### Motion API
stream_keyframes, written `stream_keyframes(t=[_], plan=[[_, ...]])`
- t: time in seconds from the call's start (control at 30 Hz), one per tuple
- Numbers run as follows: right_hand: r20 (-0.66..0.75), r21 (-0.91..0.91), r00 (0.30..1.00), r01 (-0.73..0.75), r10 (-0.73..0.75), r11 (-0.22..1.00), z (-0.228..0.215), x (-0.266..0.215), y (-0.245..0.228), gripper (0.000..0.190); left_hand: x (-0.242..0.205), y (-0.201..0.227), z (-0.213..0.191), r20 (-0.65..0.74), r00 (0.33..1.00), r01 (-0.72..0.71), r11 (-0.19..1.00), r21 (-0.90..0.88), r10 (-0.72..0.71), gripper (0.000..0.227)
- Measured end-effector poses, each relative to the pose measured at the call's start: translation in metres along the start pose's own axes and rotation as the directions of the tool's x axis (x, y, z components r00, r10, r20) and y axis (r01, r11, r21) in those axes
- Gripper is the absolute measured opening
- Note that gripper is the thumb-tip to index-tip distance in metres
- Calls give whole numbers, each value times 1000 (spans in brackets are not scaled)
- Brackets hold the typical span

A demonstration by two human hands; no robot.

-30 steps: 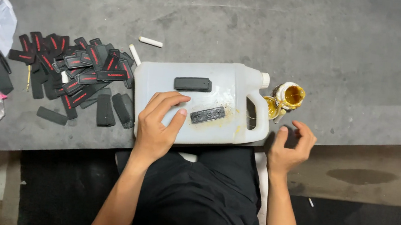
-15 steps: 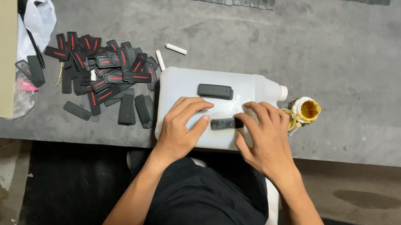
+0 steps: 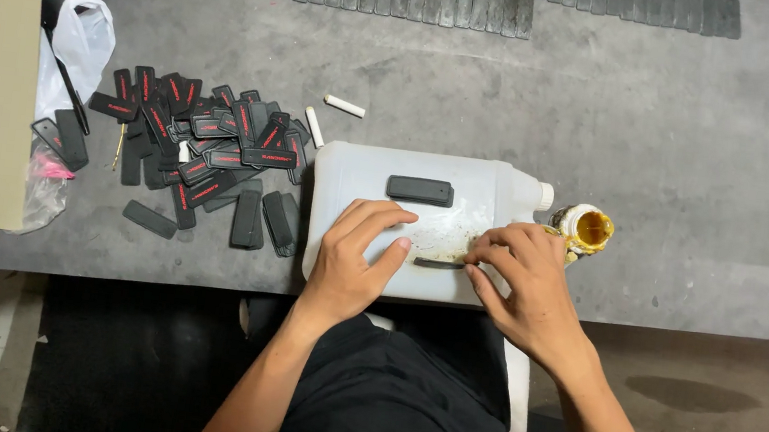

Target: Applying adhesive to small black labels and attaching them to a surface

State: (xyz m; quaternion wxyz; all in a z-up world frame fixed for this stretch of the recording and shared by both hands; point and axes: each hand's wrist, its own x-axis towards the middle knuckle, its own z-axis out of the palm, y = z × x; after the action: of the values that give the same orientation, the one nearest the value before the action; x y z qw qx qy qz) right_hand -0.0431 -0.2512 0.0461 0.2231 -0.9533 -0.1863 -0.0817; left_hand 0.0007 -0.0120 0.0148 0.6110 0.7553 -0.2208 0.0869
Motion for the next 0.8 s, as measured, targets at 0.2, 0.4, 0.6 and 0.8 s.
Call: stream_keyframes(t=[0.2, 0.4, 0.6, 0.8], plan=[[46, 335, 986, -165, 159, 927, -29, 15, 8, 3, 1, 1, -2, 11, 1000, 18, 1000, 1, -18, 20], [67, 603, 864, -434, 500, 670, -28, 44, 100, 7, 3, 4, -1, 35, 999, 39, 999, 22, -40, 19], [136, 624, 607, -666, 783, 408, 11, 114, 234, 4, 13, 17, 4, 59, 998, -13, 985, 171, 3, 19], [107, 606, 474, -728, 874, 321, 57, 176, 314, 8, 26, 15, 16, 35, 998, -67, 968, 240, 60, 17]])
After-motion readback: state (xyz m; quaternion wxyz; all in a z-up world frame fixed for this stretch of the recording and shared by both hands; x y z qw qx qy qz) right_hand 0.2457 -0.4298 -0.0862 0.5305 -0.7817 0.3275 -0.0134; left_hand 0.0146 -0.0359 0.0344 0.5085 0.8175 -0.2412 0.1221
